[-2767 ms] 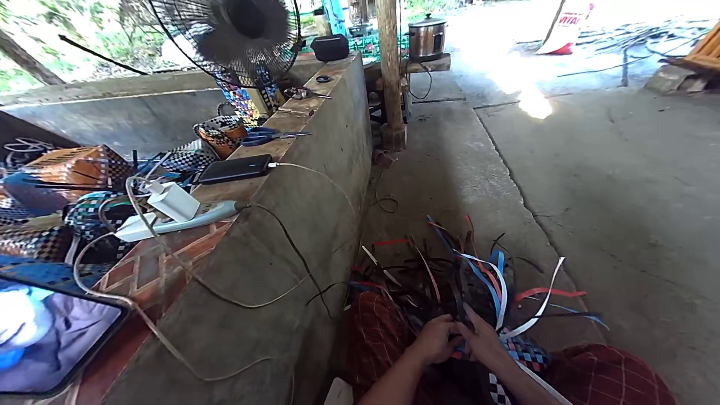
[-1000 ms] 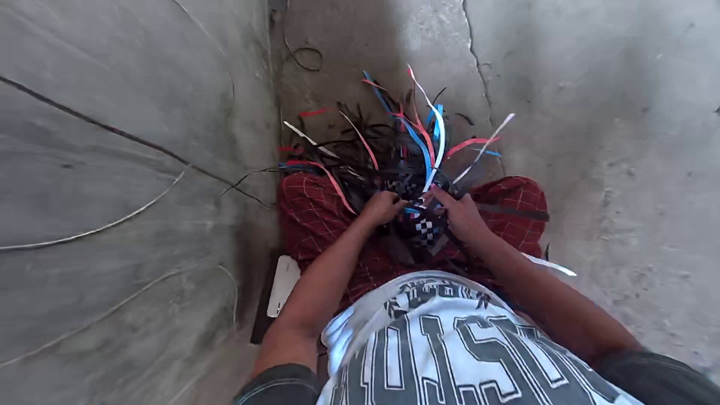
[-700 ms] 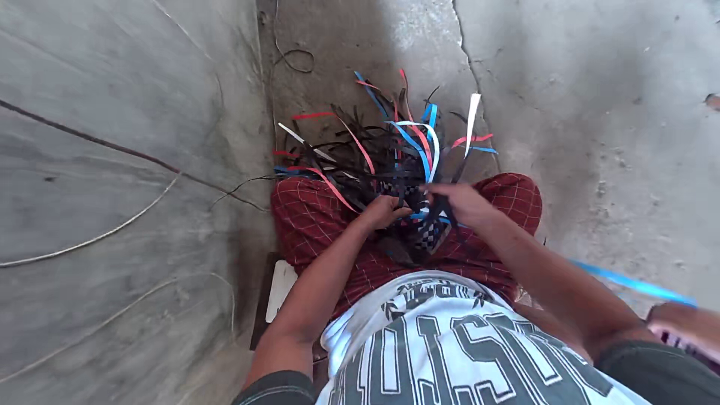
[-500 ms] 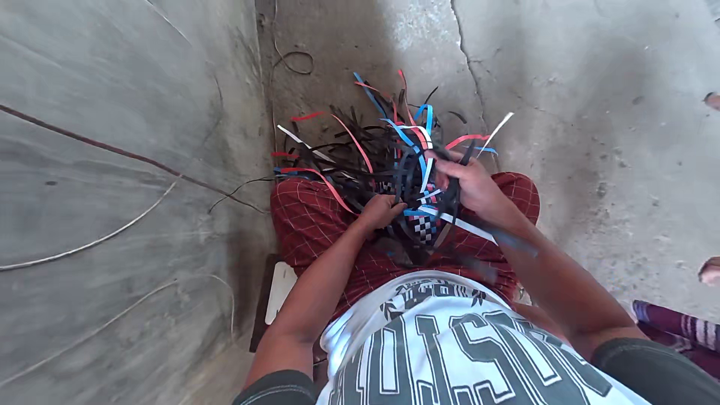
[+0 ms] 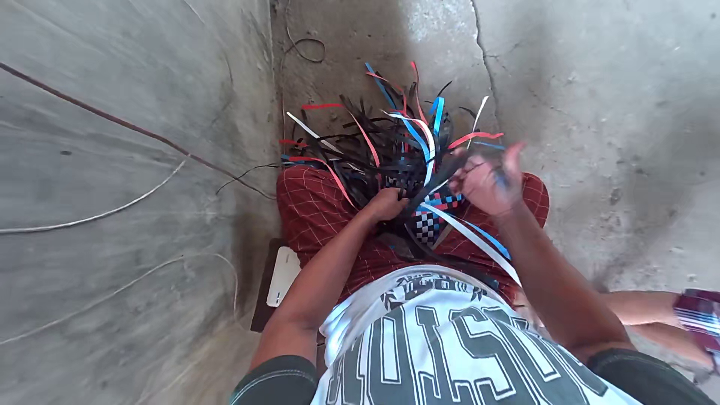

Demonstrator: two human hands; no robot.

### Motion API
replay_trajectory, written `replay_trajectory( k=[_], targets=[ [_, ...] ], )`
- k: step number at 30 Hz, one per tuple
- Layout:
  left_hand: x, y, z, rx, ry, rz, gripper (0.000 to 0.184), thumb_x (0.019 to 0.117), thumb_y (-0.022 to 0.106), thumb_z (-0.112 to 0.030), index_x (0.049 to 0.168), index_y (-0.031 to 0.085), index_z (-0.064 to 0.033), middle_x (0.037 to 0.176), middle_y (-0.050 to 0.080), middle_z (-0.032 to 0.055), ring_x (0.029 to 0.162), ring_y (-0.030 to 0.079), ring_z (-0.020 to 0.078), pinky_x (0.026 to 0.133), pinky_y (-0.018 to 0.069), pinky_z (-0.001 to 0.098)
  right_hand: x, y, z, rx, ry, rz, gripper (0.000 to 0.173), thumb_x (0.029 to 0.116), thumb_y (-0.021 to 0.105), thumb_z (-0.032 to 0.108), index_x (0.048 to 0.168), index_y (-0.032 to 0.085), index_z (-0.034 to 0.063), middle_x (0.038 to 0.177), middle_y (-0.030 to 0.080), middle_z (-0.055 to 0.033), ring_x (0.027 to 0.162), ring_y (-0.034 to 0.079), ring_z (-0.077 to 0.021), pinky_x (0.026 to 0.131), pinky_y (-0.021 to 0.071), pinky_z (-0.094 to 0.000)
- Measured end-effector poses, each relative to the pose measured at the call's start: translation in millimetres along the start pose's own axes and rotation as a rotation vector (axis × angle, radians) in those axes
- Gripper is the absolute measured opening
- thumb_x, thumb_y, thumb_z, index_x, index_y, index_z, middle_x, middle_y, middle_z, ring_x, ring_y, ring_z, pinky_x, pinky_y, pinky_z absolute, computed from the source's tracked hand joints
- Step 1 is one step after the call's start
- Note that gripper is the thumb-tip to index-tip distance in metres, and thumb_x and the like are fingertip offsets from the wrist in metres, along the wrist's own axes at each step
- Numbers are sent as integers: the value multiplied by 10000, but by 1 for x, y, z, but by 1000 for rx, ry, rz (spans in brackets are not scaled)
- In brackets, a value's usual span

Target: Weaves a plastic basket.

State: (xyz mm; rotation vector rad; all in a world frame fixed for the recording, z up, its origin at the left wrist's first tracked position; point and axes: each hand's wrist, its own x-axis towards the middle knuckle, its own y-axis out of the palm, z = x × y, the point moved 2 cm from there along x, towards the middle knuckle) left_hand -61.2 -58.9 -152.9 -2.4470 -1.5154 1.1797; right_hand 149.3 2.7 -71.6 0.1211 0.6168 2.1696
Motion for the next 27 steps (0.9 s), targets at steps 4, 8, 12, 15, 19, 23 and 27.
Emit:
replay_trajectory(
  k=[4,8,12,15,19,23,27],
  targets=[
    [8,7,11,-30,19,-25,296,1064,564,-229,1177,665,25,989,689,221,901,674,338,848,540,540,4,-8,-1,-128,-86,-104,666,1068,26,456,1247,635,252,1042,714,64,782,662,-79,662,565,-273],
    [9,2,4,22,-1,21,314,1087,527,-246,1186,651,25,1022,672,220,954,654,338,891,512,535,3,-4,-43,-708,178,-109,408,954,511,-68,1342,615,3,1354,575,-164,986,666,-218,819,595,-384],
    [7,2,-4,24,-2,31,309,1089,516,-238,1165,658,26,1022,674,215,955,655,329,892,511,531,-3,23,-44,-698,19,-150,221,1044,484,62,1083,682,-28,1209,653,-129,1137,627,-175,989,529,-357],
    [11,3,0,0,-13,22,314,1083,520,-258,1138,657,19,985,671,202,913,657,317,857,520,527,-6,31,-19,-628,-252,-179,294,1088,373,144,1092,650,46,1066,678,-19,1029,658,-117,952,560,-348],
    [13,4,3,-35,-18,20,301,1087,521,-249,1113,654,21,953,664,190,877,652,294,844,524,502,-10,24,-8,-599,-60,-263,346,1106,331,186,1253,615,53,923,626,28,824,624,-70,791,562,-294],
    [14,5,6,-80,22,16,255,1079,543,-205,1166,668,-1,994,679,179,914,658,281,876,522,499,-14,9,-30,-639,419,-295,285,1076,505,136,1332,567,26,746,537,-28,562,501,-88,556,478,-260],
    [9,4,4,-122,48,0,256,1068,563,-151,1291,663,-72,1163,700,151,1064,668,256,979,512,486,-19,10,-38,-1095,515,-351,550,1035,627,261,1524,425,109,1038,699,-212,910,683,-333,867,544,-528]
  ],
)
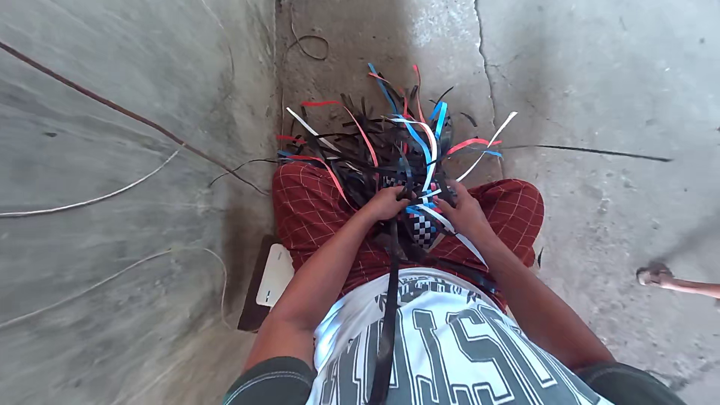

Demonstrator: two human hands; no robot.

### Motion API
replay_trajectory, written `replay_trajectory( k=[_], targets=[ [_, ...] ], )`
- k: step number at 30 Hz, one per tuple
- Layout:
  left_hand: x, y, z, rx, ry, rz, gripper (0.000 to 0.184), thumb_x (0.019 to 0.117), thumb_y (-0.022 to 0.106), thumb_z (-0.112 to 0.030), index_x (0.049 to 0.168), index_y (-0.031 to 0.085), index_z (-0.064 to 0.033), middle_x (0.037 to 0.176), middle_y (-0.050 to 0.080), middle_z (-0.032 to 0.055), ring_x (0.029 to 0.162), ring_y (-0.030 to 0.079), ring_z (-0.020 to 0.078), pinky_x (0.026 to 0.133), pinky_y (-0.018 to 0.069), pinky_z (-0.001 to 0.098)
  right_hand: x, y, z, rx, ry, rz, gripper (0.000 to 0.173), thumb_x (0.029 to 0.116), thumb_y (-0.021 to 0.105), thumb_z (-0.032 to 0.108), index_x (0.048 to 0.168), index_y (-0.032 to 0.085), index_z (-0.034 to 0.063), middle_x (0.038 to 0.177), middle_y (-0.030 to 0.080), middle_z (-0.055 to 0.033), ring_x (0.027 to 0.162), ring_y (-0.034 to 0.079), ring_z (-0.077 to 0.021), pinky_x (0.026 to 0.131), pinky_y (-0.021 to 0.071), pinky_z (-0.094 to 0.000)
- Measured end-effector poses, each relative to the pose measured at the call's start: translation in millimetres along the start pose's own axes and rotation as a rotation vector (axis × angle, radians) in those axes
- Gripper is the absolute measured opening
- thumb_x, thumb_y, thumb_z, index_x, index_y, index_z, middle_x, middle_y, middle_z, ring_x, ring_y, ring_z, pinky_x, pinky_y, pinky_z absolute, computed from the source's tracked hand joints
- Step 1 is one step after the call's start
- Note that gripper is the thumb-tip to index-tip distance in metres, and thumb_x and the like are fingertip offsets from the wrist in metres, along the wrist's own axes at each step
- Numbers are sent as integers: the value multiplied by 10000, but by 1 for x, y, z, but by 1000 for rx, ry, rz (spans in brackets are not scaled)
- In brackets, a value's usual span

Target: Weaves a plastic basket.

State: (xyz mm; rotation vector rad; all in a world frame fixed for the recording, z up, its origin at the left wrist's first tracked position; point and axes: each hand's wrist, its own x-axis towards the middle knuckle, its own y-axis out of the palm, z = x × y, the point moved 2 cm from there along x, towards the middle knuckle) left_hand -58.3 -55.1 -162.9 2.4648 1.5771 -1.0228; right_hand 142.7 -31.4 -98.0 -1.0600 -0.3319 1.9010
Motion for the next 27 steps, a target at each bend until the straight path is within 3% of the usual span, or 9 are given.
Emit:
replay_trajectory(
  k=[2,4,6,9,12,15,17,19,27],
  targets=[
    [-2,-1,-1,-3,1,-9,252,1070,559,-147,1288,657,-70,1142,697,156,1034,666,259,953,517,486,-4,0,5,-193,-34,-75,607,1063,563,259,1604,316,137,1133,691,-256,1025,681,-433,932,509,-614],
    [-2,-2,-2,2,-2,-16,262,1071,557,-152,1300,652,-64,1169,696,168,1064,671,274,973,515,499,-6,2,8,-322,-112,-101,473,1093,459,196,1556,432,102,1270,649,-258,1108,661,-448,948,507,-620],
    [-3,-1,-3,29,-11,-20,247,1073,559,-175,1253,666,-44,1123,700,178,1032,674,291,943,517,515,-6,5,7,-406,-172,-67,391,1101,425,165,1453,580,98,1229,655,-245,1071,669,-427,906,529,-591],
    [-2,-2,-4,74,-14,-13,250,1075,555,-199,1158,688,-4,1025,696,198,952,670,315,886,516,530,0,6,8,-459,-202,149,358,1102,418,148,1380,631,70,1303,659,-219,1207,637,-396,1031,485,-574],
    [-1,-4,-3,74,-27,24,256,1078,545,-209,1147,672,3,1016,679,194,955,652,313,898,502,527,8,14,4,-477,-227,213,340,1101,435,166,1337,667,85,1260,686,-197,1183,651,-377,1033,483,-561],
    [-6,-2,-5,62,-12,-8,232,1077,554,-190,1123,674,3,973,679,188,896,652,306,844,512,512,12,19,8,-470,-241,203,335,1102,439,164,1323,672,69,1248,689,-191,1131,671,-367,1008,497,-553],
    [-10,-4,-6,58,-18,-16,236,1075,557,-180,1155,680,5,1018,693,204,938,669,325,873,522,531,15,21,8,-442,-273,203,321,1096,447,141,1288,685,42,1210,694,-214,1098,677,-391,983,506,-575],
    [-8,-6,-4,52,-29,16,247,1078,551,-196,1174,671,-3,1056,682,196,979,653,310,911,502,526,18,22,7,-443,-279,232,321,1095,441,133,1271,696,49,1208,699,-204,1102,680,-382,990,507,-575],
    [-2,-6,-1,12,-21,38,228,1077,553,-193,1171,679,-28,1033,678,154,943,637,255,894,501,475,16,25,9,-471,-265,218,322,1095,447,153,1271,702,69,1248,693,-188,1180,654,-370,1018,493,-563]
  ],
)
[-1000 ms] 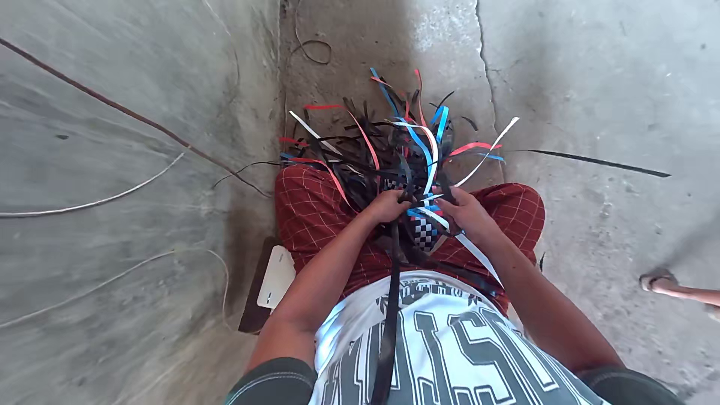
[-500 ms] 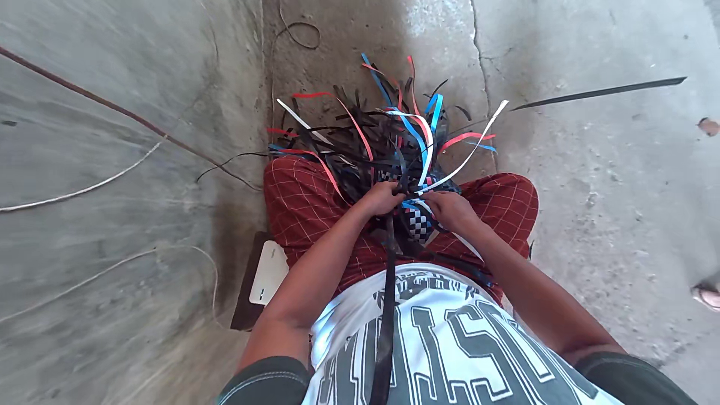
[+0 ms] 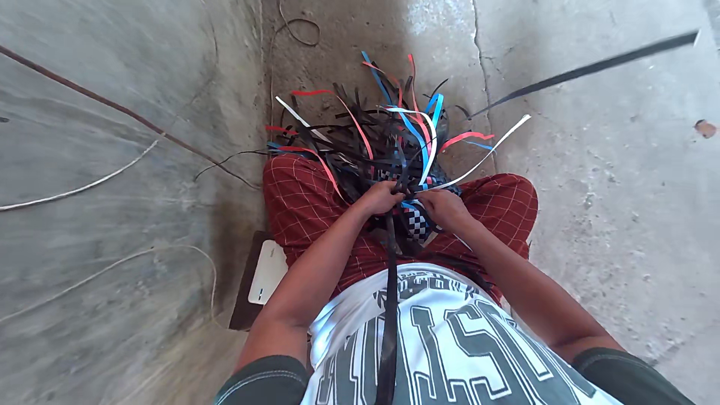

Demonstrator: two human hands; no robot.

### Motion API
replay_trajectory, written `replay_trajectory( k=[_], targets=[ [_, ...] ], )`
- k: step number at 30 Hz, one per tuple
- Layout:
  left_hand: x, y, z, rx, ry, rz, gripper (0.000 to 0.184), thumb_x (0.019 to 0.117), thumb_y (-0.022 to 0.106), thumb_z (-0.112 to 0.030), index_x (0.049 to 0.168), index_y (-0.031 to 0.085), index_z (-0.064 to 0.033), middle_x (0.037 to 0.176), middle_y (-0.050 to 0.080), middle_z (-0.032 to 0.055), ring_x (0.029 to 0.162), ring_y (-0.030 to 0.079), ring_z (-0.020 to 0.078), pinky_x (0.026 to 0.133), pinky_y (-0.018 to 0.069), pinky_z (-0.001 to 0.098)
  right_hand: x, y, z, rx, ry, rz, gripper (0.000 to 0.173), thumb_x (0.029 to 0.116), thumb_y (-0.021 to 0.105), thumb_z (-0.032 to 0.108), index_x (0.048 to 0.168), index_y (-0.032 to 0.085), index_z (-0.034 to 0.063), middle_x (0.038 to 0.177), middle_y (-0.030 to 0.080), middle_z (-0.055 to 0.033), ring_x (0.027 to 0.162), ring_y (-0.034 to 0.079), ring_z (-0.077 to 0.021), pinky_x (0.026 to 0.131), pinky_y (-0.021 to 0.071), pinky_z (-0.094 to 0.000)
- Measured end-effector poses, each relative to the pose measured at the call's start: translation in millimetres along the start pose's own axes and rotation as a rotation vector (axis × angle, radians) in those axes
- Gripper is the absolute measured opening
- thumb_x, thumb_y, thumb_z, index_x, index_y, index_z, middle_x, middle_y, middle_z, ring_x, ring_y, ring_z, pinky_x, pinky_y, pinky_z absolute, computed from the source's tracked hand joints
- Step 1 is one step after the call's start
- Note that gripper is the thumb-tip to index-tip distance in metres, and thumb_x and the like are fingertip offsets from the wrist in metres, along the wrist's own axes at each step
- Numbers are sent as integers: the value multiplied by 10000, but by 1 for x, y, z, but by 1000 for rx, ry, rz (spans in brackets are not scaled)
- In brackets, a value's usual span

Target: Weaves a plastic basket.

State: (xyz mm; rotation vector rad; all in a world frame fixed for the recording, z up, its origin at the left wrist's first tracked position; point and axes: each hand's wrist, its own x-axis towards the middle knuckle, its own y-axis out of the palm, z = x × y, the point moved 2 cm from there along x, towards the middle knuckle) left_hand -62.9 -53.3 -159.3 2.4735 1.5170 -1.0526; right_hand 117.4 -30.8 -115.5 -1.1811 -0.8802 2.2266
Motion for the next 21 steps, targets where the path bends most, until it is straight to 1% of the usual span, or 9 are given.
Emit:
replay_trajectory(
  k=[2,5,8,10,13,15,16,19,21],
  targets=[
    [-1,0,0,-18,1,12,218,1077,554,-191,1161,675,-30,1010,667,141,906,620,229,864,497,452,3,7,1,-19,-6,9,331,1097,439,164,1292,686,60,1265,680,-202,1192,644,-392,1016,487,-584],
    [0,0,2,-36,1,14,228,1076,558,-195,1183,682,-37,1046,683,137,942,638,218,895,505,447,5,16,4,-26,8,-41,320,1094,445,167,1283,665,32,1203,699,-214,1138,671,-397,974,509,-576],
    [-1,1,3,-39,-27,29,232,1080,551,-198,1201,675,-43,1059,674,136,943,623,215,889,493,442,8,24,9,-72,55,0,303,1105,419,185,1299,575,14,1108,702,-233,1059,692,-418,907,528,-574],
    [-1,0,3,-21,-56,27,246,1080,553,-209,1200,676,-34,1075,680,152,972,633,239,914,493,464,8,28,12,-85,56,13,313,1108,407,202,1295,565,7,1096,702,-234,1040,697,-420,887,534,-574],
    [-4,-2,0,-54,-21,-59,203,1057,589,-151,1141,684,8,1031,682,174,940,641,259,896,502,473,7,27,10,-9,-16,-88,353,1080,508,282,1204,634,-23,1173,662,-247,1037,682,-418,869,538,-581],
    [-6,-3,-1,-150,48,-123,227,1020,625,-68,1236,673,-20,1145,697,153,1032,668,227,968,522,438,10,19,5,60,-71,-216,318,1054,560,231,1158,674,-47,1244,610,-271,1086,649,-430,902,543,-578],
    [-6,-2,0,-187,82,-146,278,1002,642,-42,1280,658,-34,1191,695,148,1071,669,221,993,521,431,13,14,3,93,-74,-251,276,1050,559,175,1175,682,-38,1249,604,-268,1094,644,-423,918,545,-569],
    [-3,2,1,-223,136,-179,363,974,660,-4,1332,615,-40,1235,685,158,1118,668,243,1009,522,456,22,0,1,133,-24,-213,245,1037,555,74,1216,716,31,1245,630,-236,1081,657,-397,931,538,-568],
    [-2,4,2,-230,157,-188,383,965,666,9,1338,599,-41,1229,691,158,1109,679,247,994,536,460,28,-2,0,117,-10,-162,219,1010,606,64,1182,741,54,1245,640,-212,1084,656,-385,934,535,-574]
  ],
)
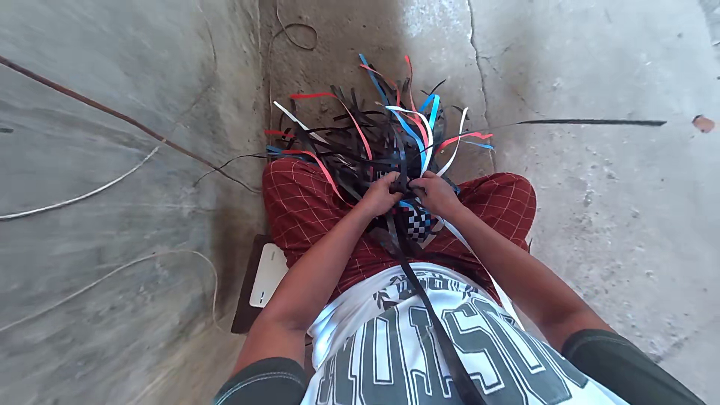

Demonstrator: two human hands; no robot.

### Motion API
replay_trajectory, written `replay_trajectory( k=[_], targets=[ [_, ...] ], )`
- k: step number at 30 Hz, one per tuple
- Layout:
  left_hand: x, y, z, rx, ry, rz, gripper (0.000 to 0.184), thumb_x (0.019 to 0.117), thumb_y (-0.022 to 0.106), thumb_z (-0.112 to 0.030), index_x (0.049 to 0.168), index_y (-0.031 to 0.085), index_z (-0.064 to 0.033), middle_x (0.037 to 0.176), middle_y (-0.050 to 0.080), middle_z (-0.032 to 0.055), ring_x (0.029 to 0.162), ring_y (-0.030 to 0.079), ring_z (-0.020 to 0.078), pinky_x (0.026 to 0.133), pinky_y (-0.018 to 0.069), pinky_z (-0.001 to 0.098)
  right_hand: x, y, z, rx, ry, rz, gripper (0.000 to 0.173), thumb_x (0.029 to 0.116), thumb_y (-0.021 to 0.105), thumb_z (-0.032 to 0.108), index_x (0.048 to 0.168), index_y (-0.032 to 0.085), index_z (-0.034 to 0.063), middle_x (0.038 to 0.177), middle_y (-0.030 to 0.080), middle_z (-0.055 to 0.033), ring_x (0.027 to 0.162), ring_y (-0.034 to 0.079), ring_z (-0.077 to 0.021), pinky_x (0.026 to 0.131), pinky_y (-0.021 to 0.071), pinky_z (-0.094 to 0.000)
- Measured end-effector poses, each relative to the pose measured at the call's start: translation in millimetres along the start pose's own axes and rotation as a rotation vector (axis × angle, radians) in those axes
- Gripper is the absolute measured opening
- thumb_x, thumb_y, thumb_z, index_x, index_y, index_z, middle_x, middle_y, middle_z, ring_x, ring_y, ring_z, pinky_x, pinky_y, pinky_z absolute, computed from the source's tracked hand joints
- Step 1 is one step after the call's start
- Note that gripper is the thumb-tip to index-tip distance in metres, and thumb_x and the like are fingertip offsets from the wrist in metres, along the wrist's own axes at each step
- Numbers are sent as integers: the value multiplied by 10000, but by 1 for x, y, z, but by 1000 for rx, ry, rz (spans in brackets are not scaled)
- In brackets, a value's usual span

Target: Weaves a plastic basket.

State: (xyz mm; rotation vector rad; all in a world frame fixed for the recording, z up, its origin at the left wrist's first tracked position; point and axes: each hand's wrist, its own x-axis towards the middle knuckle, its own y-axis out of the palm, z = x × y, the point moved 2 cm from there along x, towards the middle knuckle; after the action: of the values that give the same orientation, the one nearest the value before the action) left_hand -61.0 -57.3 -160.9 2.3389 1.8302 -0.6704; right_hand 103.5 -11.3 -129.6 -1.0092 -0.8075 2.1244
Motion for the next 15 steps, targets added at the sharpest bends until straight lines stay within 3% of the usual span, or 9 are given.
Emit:
replay_trajectory(
  k=[6,13,15],
  targets=[
    [0,0,3,-43,-5,12,384,963,664,22,1334,579,-32,1177,703,146,1054,689,217,960,551,420,8,6,-3,-9,-43,-5,88,954,710,84,1004,745,21,1162,652,-192,1027,662,-359,892,552,-552],
    [0,0,1,71,-100,79,399,991,662,-52,1363,524,-19,1123,695,197,1015,690,290,938,544,487,15,5,-2,-12,-83,-11,96,965,640,31,1007,720,0,1155,654,-210,1032,665,-388,872,547,-582],
    [-5,2,-4,103,-110,86,437,984,672,-37,1384,500,3,1108,690,229,985,693,329,907,552,513,20,-13,8,49,-64,-57,160,998,599,48,1084,711,-27,1193,668,-240,1109,653,-408,953,511,-599]
  ],
)
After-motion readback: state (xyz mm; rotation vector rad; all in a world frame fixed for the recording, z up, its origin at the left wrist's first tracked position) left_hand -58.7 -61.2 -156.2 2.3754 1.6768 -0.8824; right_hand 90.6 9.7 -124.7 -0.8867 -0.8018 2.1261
